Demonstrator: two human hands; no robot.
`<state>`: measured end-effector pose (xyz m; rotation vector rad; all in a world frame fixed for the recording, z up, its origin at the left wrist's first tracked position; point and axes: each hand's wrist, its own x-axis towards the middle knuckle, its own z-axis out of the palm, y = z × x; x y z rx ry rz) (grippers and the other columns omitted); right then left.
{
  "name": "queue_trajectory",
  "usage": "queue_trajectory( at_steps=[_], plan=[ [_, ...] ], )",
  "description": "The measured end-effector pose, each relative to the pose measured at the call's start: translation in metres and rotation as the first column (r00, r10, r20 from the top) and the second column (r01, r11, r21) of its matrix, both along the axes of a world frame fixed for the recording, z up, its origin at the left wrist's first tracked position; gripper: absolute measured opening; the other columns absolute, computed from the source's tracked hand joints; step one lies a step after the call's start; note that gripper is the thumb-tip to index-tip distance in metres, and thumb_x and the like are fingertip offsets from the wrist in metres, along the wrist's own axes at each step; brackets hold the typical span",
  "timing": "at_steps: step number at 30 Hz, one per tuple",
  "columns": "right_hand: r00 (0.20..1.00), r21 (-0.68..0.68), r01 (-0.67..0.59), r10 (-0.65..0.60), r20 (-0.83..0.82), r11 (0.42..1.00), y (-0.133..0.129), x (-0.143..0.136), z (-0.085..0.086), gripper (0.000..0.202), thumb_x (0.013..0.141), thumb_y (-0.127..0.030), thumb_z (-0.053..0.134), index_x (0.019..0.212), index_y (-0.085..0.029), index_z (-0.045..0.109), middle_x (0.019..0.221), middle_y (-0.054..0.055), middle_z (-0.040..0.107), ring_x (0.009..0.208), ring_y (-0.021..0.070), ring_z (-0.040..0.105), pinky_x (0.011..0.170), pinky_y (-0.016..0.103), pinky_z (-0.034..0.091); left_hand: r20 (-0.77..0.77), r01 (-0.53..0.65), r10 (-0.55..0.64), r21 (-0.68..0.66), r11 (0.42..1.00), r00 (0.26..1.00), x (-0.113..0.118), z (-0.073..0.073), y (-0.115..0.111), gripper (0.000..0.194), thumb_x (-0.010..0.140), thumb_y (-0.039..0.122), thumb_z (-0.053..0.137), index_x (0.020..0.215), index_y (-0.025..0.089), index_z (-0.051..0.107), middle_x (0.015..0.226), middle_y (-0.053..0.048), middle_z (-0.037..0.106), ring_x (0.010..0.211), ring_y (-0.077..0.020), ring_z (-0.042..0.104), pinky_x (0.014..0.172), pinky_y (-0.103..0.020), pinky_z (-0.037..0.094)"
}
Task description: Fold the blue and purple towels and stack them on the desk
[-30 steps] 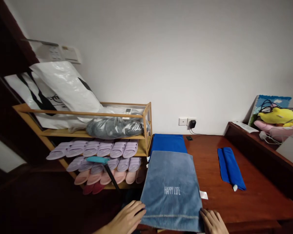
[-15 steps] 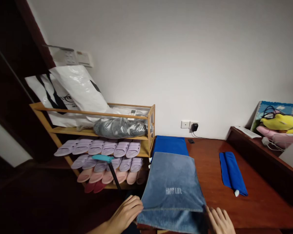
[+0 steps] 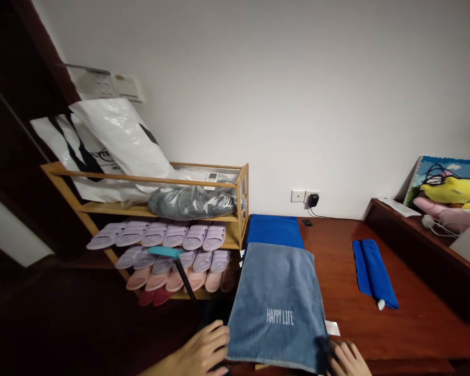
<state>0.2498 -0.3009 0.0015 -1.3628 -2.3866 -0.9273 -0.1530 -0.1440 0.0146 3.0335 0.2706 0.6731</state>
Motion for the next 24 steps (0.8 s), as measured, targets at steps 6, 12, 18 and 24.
queue_trajectory(
  at_steps=[6,12,18,24],
  plan=[
    [0.810,-0.400,0.312,-0.461,-0.363,0.862,0.064,-0.057,-0.010,0.057,0.091,-0.047,0.034,0.143,-0.025,0.028,0.146,0.007,0.037,0.129,0.0200,0.040,0.101,0.038,0.040,-0.039,-0.300,0.298,-0.190,0.935,0.954,0.066,0.010,0.015,0.040,0.093,0.032,0.037,0.132,0.022,0.044,0.137,-0.007,0.049,0.127,-0.0215,0.041,0.102,-0.040,0.037],
    [0.732,-0.587,0.359,-0.609,-0.306,0.726,0.084,-0.053,-0.039,0.065,0.086,-0.063,0.027,0.142,-0.029,0.030,0.148,0.006,0.033,0.137,0.0271,0.025,0.106,0.054,0.029,-0.190,-0.361,0.325,-0.201,0.911,0.926,0.070,-0.019,0.031,0.059,0.093,0.046,0.036,0.146,0.026,0.018,0.151,-0.005,0.027,0.138,-0.0223,0.025,0.111,-0.047,0.025],
    [0.678,-0.500,0.480,-0.667,-0.310,0.721,0.136,-0.056,-0.010,0.070,0.088,-0.062,0.020,0.126,-0.013,0.054,0.139,0.019,0.043,0.130,0.0303,0.038,0.104,0.051,0.028,-0.139,-0.473,0.453,-0.180,0.863,0.880,0.093,-0.008,0.037,0.049,0.092,0.046,0.037,0.132,0.020,0.046,0.141,-0.009,0.045,0.131,-0.0249,0.036,0.109,-0.045,0.028],
    [0.626,-0.561,0.447,-0.691,-0.361,0.697,0.190,-0.049,-0.023,0.068,0.089,-0.060,0.021,0.144,-0.021,0.024,0.153,0.010,0.019,0.140,0.0230,0.016,0.109,0.044,0.024,-0.034,-0.539,0.539,-0.128,0.832,0.841,0.121,-0.010,0.078,0.055,0.094,0.040,0.030,0.145,0.021,0.022,0.153,-0.007,0.022,0.140,-0.0228,0.019,0.111,-0.045,0.024]
  ],
)
